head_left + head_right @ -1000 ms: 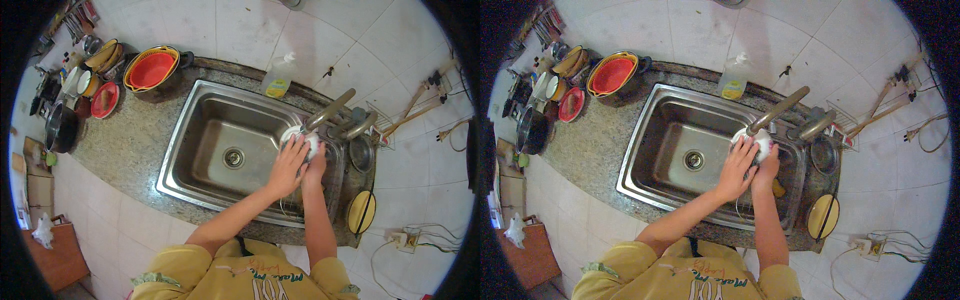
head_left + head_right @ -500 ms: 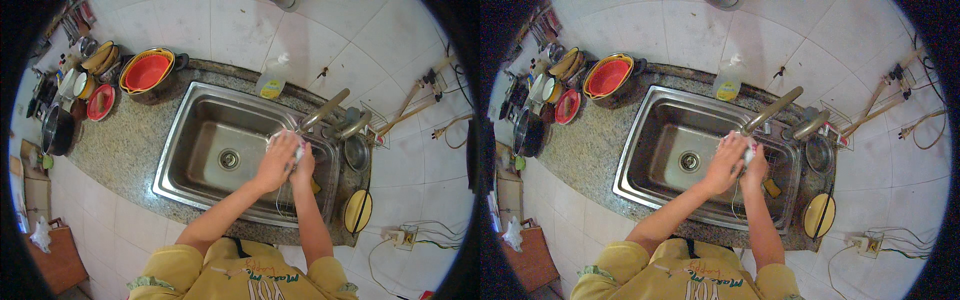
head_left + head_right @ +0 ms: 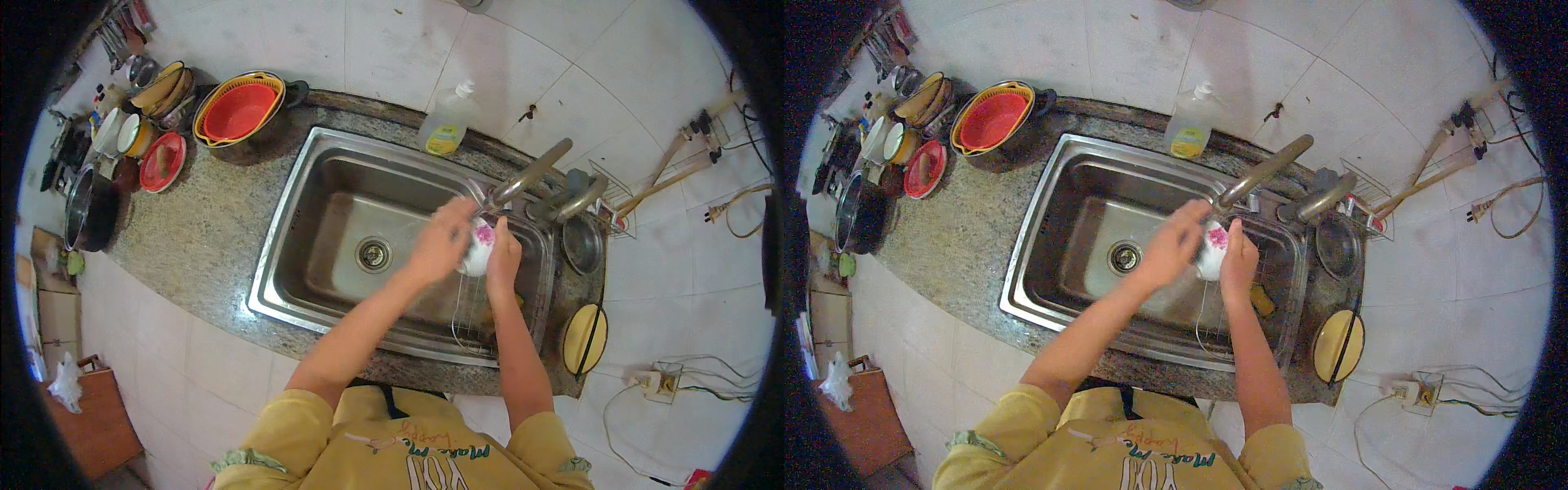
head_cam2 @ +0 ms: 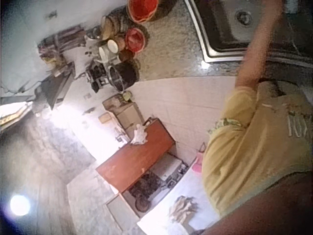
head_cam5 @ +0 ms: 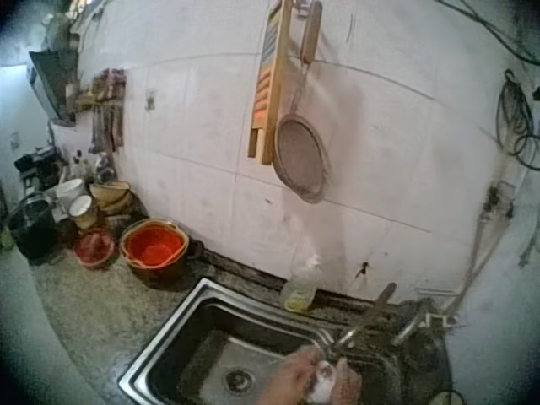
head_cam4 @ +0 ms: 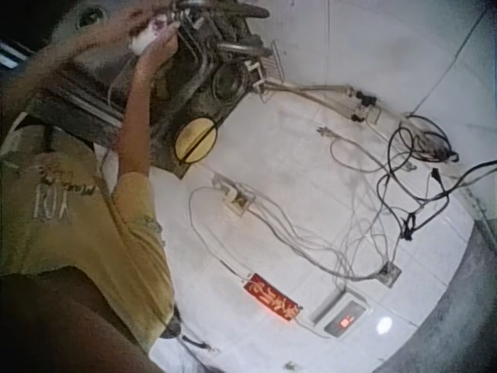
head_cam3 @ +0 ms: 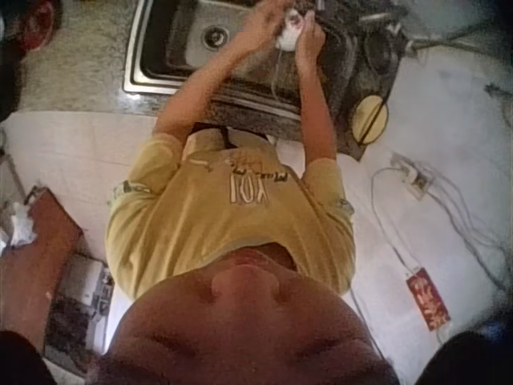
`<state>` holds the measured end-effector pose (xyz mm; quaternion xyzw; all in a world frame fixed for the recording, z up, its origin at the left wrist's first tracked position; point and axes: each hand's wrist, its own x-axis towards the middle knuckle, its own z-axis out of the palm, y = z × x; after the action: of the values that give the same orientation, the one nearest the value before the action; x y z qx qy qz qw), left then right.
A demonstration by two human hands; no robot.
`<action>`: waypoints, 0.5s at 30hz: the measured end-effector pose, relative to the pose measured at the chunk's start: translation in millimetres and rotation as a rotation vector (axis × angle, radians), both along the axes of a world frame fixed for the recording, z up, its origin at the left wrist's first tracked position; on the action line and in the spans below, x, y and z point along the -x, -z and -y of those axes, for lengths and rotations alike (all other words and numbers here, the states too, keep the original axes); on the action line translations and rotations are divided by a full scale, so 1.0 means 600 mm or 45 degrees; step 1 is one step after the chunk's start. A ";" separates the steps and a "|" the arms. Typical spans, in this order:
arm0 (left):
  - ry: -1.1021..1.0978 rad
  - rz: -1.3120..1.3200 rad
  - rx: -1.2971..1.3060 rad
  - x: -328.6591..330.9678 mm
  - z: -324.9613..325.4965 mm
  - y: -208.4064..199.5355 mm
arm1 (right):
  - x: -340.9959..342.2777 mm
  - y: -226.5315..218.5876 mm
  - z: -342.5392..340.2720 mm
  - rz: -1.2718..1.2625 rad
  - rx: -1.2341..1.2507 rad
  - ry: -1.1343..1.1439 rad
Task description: The person washes a metal pot, a spoon, and a white bowl in a kitchen sink. They use a sponge and running water to scrub the items, rinsing them thoroughly before placing them aside.
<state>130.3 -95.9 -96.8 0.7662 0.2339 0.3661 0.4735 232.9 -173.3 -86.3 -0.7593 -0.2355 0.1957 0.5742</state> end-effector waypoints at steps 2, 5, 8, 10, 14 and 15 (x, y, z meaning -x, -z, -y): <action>-0.033 -0.104 0.151 0.004 -0.009 0.012 | -0.004 -0.007 0.007 0.039 0.069 -0.009; 0.001 -0.054 -0.296 0.001 0.018 0.000 | -0.005 -0.010 -0.010 0.096 -0.038 -0.100; 0.128 -0.093 -0.354 -0.001 0.024 -0.031 | -0.010 -0.005 -0.006 0.133 -0.007 -0.082; -0.002 0.056 -0.087 -0.008 0.004 0.004 | -0.009 -0.010 -0.003 0.134 0.036 -0.052; 0.010 -0.032 -0.028 -0.009 0.010 -0.015 | -0.035 0.005 0.000 0.267 0.150 -0.236; -0.012 -0.055 -0.143 -0.013 0.016 -0.019 | -0.033 0.002 -0.003 0.272 0.166 -0.279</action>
<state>137.9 -105.7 -85.3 0.7982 0.2267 0.3642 0.4228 252.6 -171.6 -87.8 -0.7811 -0.3634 0.1903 0.4707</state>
